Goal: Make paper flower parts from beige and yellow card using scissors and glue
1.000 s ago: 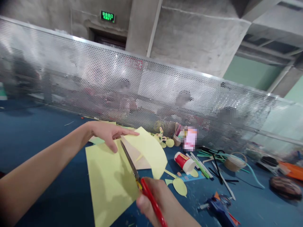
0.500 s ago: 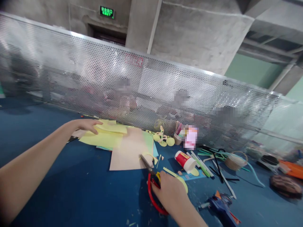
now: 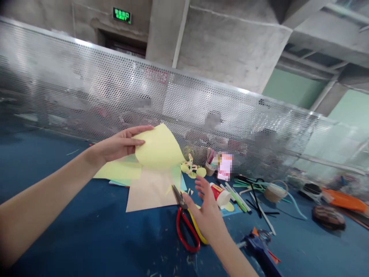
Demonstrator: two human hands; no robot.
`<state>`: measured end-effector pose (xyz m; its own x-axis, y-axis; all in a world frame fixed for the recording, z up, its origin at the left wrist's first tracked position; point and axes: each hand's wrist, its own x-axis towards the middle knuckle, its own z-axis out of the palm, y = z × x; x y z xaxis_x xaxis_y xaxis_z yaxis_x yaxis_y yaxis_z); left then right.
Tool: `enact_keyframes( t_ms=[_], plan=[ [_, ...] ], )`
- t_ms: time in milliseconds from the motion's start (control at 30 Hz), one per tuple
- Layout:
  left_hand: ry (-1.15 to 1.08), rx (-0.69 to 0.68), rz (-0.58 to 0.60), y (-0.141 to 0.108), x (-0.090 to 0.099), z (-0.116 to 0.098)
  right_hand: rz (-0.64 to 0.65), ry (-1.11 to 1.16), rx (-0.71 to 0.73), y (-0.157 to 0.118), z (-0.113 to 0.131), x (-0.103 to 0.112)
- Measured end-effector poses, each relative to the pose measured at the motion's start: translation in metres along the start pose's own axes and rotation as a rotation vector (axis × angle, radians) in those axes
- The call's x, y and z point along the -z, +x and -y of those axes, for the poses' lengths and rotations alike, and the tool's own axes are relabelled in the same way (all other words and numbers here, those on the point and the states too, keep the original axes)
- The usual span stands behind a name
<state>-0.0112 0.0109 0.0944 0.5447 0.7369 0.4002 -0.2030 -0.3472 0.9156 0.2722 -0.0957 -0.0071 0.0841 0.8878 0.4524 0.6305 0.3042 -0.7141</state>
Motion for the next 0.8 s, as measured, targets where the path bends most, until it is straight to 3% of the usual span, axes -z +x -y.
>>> enact_keyframes(
  t_ms=[100, 167, 300, 400, 500, 633, 700, 800],
  plan=[
    [-0.046, 0.080, 0.063, 0.000, -0.023, 0.001, 0.048, 0.581, -0.147, 0.002, 0.009, 0.004],
    [-0.006, 0.151, 0.044, 0.001, -0.031, 0.012, 0.109, 0.795, -0.246, 0.001, 0.012, 0.004],
    [-0.020, 0.249, -0.053, 0.006, -0.042, 0.042, 0.187, 0.733, -0.377, 0.000, 0.005, 0.002],
    [-0.273, 0.276, -0.108, 0.006, -0.057, 0.064, 0.176, 0.666, -0.394, 0.004, -0.009, 0.003],
    [-0.462, 0.377, -0.018, -0.003, -0.076, 0.083, 0.114, 0.679, -0.350, 0.010, -0.018, 0.007],
    [-0.453, 0.466, 0.168, -0.023, -0.101, 0.104, 0.111, 0.653, -0.330, 0.013, -0.023, 0.007],
    [-0.432, 0.487, 0.166, -0.031, -0.110, 0.115, 0.088, 0.654, -0.330, 0.013, -0.022, 0.002],
    [-0.487, 0.493, 0.033, -0.038, -0.116, 0.129, 0.017, 0.797, -0.414, 0.010, -0.018, -0.009]
  ],
)
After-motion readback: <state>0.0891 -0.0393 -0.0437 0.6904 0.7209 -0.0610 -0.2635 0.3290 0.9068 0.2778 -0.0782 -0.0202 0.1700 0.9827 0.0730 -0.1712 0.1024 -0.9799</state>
